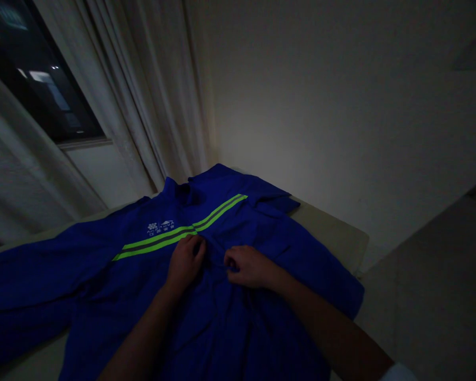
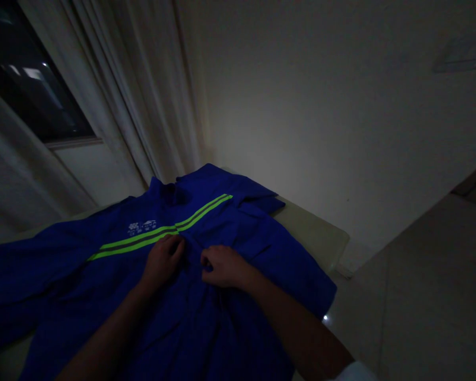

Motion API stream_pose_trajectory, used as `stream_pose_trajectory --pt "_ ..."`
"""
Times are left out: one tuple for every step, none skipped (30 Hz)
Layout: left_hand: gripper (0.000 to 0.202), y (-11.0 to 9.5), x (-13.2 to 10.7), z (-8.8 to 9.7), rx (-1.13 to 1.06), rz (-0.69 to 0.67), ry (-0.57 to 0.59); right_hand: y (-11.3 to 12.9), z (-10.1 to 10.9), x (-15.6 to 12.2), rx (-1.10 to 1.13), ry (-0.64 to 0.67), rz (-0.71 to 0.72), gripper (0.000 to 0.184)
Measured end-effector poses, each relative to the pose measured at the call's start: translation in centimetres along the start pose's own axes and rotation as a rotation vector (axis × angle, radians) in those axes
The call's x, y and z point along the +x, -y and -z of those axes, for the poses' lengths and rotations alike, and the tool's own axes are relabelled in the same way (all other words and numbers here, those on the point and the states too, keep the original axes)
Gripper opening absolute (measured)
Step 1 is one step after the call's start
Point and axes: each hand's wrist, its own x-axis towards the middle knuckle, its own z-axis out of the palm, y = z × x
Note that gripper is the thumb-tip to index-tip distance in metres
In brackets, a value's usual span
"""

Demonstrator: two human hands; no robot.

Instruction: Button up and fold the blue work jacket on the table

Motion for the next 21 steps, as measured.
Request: stream_pose_trajectory --pt "0.022 -0.1 0.0 0.3 0.004 0.002 -0.027 -0.3 0.2 0.1 0.053 -0.016 -0.012 0.012" --pt "0.024 -0.2 0.0 0.7 0.005 0.007 -0.034 -0.7 0.4 0.3 0.113 -0.027 -0.032 0.013" --pt "0.027 -0.5 0.0 1.1 -0.003 0.012 0.006 -1.0 0.7 0.5 0.175 -0.034 -0.059 0.014" --pt "0.03 -0.9 0.0 1.5 -0.022 0.014 0.103 -1.3 1.0 0.7 0.237 -0.035 -0.085 0.015" --pt "0.031 -1.4 -0.1 1.9 -0.047 0.01 0.242 -1.6 1.1 0.8 0.293 -0.033 -0.109 0.015" --pt "0.028 -2.0 -0.3 2.1 -0.074 -0.004 0.392 -2.0 1.2 1.0 0.342 -0.028 -0.132 0.015" --pt "0.021 -2.7 -0.5 2.3 -0.099 -0.026 0.521 -2.3 1.3 1.1 0.391 -0.022 -0.157 0.015" --pt "0.012 -3.4 -0.7 2.4 -0.114 -0.05 0.602 -2.6 1.3 1.1 0.441 -0.018 -0.184 0.015" --pt "0.006 -4.1 -0.9 2.4 -0.119 -0.074 0.64 -2.9 1.3 1.2 0.499 -0.009 -0.209 0.014" --pt "0.008 -4.8 -1.1 2.3 -0.117 -0.095 0.647 -3.1 1.3 1.2 0.565 0.01 -0.23 0.013" --pt "0.012 -5.3 -1.3 2.2 -0.114 -0.108 0.647 -3.2 1.3 1.3 0.633 0.03 -0.243 0.013" --pt "0.015 -5.7 -1.4 2.1 -0.11 -0.112 0.646 -3.3 1.3 1.3 0.7 0.054 -0.25 0.015" --pt "0.016 -6.0 -1.6 2.0 -0.102 -0.109 0.641 -3.3 1.3 1.3 0.758 0.072 -0.252 0.018" --pt "0.015 -6.2 -1.7 2.0 -0.088 -0.102 0.63 -3.3 1.3 1.3 0.803 0.084 -0.254 0.023" --pt "0.014 -6.3 -1.7 2.0 -0.072 -0.095 0.619 -3.3 1.3 1.3 0.836 0.089 -0.259 0.026" --pt "0.012 -6.3 -1.8 2.1 -0.058 -0.087 0.612 -3.2 1.4 1.2 0.856 0.083 -0.267 0.029" --pt "0.01 -6.3 -1.8 2.2 -0.051 -0.083 0.615 -3.1 1.3 1.2 0.865 0.075 -0.28 0.031" --pt "0.01 -6.3 -1.7 2.3 -0.054 -0.078 0.625 -3.0 1.3 1.2 0.863 0.068 -0.293 0.031" --pt "0.01 -6.3 -1.7 2.5 -0.068 -0.072 0.636 -2.9 1.3 1.2 0.854 0.063 -0.303 0.03" --pt "0.012 -6.3 -1.6 2.6 -0.09 -0.066 0.647 -2.8 1.2 1.2 0.841 0.065 -0.31 0.028" --pt "0.014 -6.2 -1.5 2.7 -0.111 -0.058 0.658 -2.8 1.1 1.2 0.825 0.071 -0.312 0.026"
